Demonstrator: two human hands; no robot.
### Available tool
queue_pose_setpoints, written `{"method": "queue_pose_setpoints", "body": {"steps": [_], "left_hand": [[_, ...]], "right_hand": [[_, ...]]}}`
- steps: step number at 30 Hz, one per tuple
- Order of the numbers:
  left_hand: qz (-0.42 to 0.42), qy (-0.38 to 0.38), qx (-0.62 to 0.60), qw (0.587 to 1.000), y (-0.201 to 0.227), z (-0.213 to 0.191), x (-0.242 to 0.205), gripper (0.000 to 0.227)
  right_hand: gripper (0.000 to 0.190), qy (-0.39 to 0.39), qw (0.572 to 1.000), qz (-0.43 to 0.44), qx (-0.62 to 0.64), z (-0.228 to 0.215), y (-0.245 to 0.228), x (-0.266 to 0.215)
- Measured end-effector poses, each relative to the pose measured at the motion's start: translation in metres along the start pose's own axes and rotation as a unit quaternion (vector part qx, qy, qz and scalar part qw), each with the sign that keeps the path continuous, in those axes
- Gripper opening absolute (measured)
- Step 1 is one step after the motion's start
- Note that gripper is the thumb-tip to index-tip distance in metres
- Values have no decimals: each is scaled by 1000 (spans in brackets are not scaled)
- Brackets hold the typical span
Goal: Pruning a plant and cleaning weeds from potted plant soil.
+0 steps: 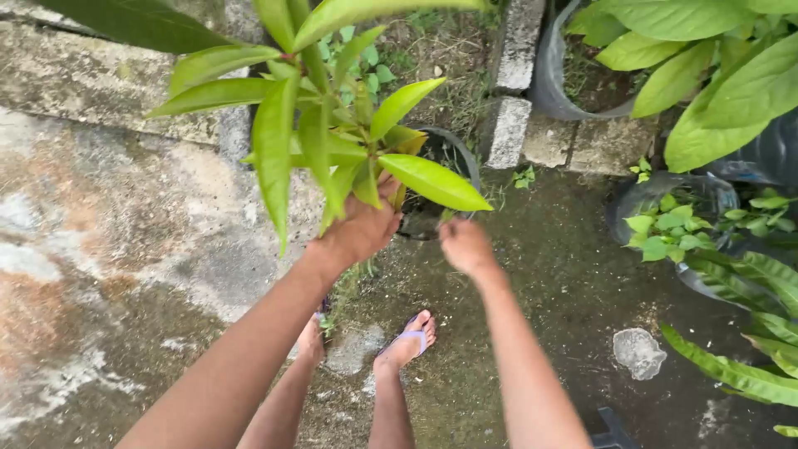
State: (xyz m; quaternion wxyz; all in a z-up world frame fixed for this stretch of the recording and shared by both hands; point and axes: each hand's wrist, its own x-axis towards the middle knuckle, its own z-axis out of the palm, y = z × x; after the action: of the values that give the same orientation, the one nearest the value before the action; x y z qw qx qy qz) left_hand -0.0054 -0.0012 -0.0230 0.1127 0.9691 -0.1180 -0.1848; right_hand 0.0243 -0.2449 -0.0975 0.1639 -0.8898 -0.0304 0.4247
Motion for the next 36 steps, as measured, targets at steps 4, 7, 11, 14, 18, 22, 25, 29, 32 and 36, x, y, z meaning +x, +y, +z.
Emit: {"method": "queue_pose_setpoints", "body": {"steps": [4, 7, 11, 14, 18, 22, 25, 29, 32, 36], "left_hand": [[25, 162, -231, 959, -10, 51, -11, 69], [32, 101, -361, 926, -6, 36, -10, 63], [44, 91, 48, 994, -5, 42, -9, 61], [20, 122, 25, 992, 4, -1, -8, 75], [-10, 123, -33, 992, -2, 28, -7, 76], [18, 121, 51, 991, -1, 28, -8, 71], [30, 157, 142, 977, 4, 25, -8, 66], [78, 127, 640, 753, -1, 24, -11, 56], [113, 47, 920, 372, -2, 22, -10, 49], [150, -3, 944, 294, 1, -7, -5, 50]], "right_hand": [[38, 90, 990, -84, 66, -112, -38, -22], [32, 155, 982, -95, 54, -171, -52, -37], [34, 267, 957, -70, 89, -185, -83, -56], [32, 361, 903, -164, 165, -81, -46, -18], [49, 54, 991, 120, -15, 41, -38, -16], [41, 6, 998, 69, 11, 77, -2, -1], [41, -43, 996, 78, 22, 45, -2, -1], [32, 49, 999, -9, 7, -18, 12, 11], [38, 47, 999, 12, -9, -127, -48, -31], [39, 150, 988, -35, 15, -191, -80, -64]]}}
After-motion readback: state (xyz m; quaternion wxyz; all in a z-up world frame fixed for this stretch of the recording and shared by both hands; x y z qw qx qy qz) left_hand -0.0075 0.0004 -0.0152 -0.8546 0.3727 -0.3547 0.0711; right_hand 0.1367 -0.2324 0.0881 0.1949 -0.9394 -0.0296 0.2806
